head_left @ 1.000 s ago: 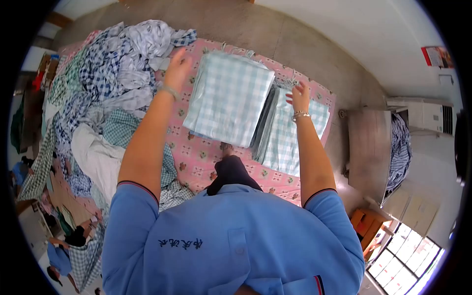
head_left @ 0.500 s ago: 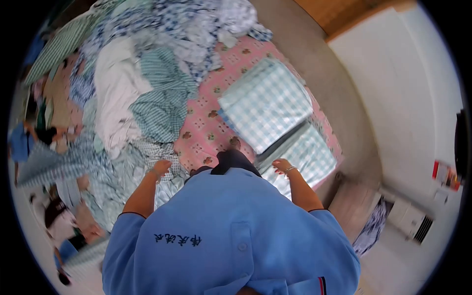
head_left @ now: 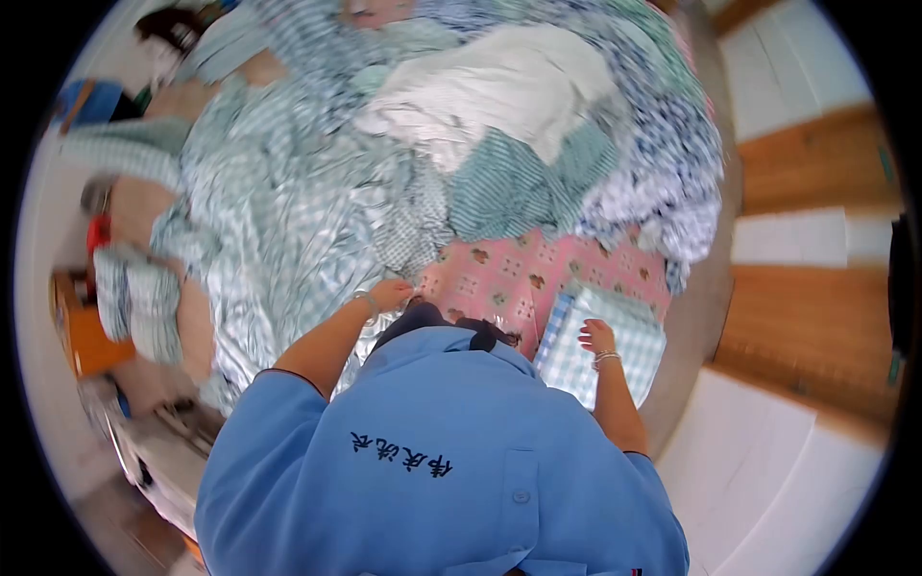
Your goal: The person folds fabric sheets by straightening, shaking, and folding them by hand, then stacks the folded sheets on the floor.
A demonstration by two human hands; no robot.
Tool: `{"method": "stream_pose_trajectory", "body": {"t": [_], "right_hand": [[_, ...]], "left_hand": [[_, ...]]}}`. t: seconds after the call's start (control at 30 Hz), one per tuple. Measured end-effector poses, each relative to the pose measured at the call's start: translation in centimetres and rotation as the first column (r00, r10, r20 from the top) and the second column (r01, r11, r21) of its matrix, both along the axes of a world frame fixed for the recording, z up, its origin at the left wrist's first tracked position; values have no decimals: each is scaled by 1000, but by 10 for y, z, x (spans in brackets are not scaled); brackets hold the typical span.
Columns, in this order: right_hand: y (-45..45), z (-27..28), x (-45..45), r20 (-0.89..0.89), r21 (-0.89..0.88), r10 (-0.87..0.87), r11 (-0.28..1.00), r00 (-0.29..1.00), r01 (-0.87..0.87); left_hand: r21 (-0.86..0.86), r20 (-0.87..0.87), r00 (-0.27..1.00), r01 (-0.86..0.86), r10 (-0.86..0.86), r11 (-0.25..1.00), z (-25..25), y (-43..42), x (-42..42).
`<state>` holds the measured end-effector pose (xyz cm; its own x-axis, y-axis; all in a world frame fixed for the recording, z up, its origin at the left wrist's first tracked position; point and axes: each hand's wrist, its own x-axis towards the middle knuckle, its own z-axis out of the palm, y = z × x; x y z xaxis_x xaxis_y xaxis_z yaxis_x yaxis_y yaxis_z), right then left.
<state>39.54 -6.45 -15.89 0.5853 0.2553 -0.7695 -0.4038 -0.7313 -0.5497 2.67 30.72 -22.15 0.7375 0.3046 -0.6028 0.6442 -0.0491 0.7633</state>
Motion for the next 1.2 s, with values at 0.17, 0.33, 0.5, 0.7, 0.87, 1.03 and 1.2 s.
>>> {"method": "stream_pose_trajectory", "body": {"t": [0.17,0.33,0.5,0.7,0.87,1.03,1.2], "right_hand": [[180,-6,-49,27,4,631,775,775,-632],[310,-4,-82,61,66,850,519,523,-852],[418,-12,-101,-23,2,916,400,400,-916],[527,-147,-122,196,-86,970,-127,-142,-988],[609,-210,-176,-25,-129,983,-182,-180,-975],[667,-304,-215,89,-204,965,-224,-246,-953],[685,-399,-247,182,-407,920,-250,-347,-878]], "left_hand": [[-3,-321,689,-687,650,727,14,35,-165],[-6,-344,177,-982,922,186,24,-2,-287],[-40,-375,-170,-979,911,-199,10,-99,-304],[-300,-558,-84,-907,826,-295,-41,-197,-229],[-293,-587,110,-952,802,-84,-19,-143,-136],[-330,-494,-65,-909,867,-256,-41,-74,-108],[-221,-556,-315,-836,769,-503,-103,-110,-118]]}}
